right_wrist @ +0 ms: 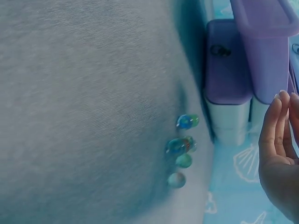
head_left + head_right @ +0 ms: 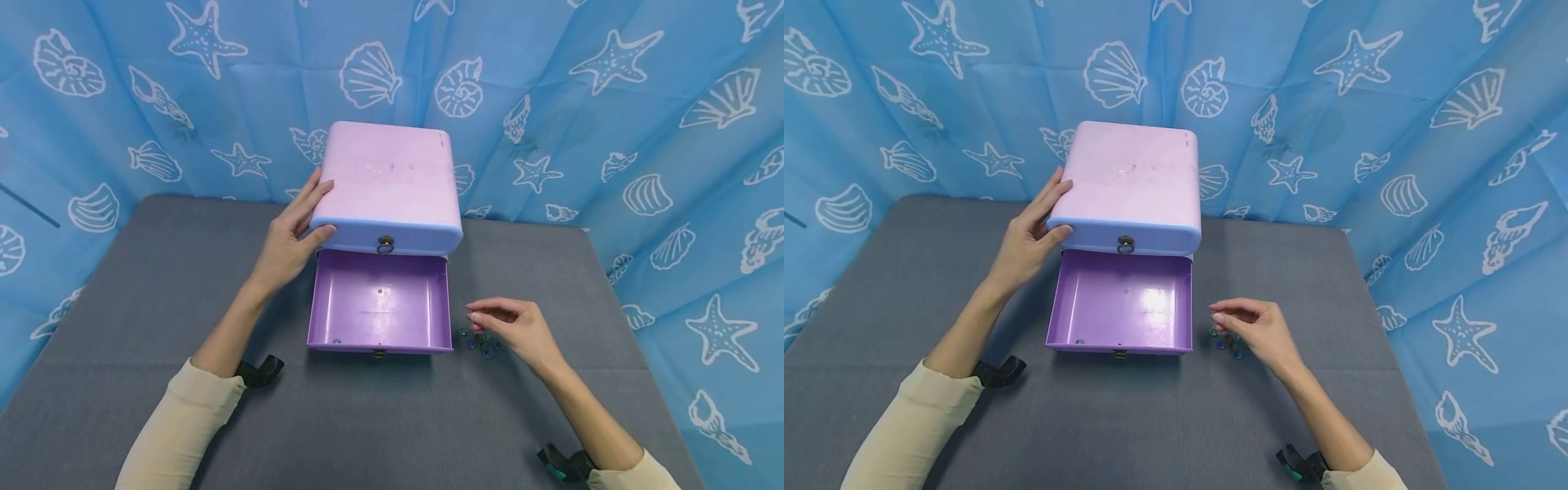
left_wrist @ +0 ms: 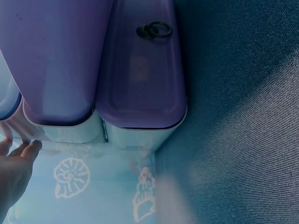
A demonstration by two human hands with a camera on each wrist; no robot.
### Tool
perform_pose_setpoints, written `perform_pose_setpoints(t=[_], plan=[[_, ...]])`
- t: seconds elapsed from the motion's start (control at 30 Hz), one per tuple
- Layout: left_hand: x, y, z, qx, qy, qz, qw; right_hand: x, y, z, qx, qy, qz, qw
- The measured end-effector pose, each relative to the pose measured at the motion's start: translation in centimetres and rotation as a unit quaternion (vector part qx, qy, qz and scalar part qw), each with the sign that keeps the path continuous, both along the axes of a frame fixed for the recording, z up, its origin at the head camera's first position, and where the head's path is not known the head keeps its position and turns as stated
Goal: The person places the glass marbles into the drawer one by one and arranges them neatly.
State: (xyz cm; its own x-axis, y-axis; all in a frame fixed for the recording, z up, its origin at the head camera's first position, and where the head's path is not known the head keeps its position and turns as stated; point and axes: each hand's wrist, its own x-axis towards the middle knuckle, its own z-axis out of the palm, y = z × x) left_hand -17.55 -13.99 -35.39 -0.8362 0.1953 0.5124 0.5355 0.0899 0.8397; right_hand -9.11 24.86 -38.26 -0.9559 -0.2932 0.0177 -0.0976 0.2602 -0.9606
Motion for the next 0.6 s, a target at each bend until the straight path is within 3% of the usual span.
perform_pose_setpoints(t=[0.33,0.6], plan=[[-0.3,-0.2,-0.1,0.018,0.004,-0.011,0.9998,0.4,1.6,-1.4,0.002,0.003,-0.013,0.9999],[1.0,0.2,1.8,0.015,-0.013,-0.020,0.9996,0.8,3.3,-2.3,0.037,0.012,-0.030,0.9988]])
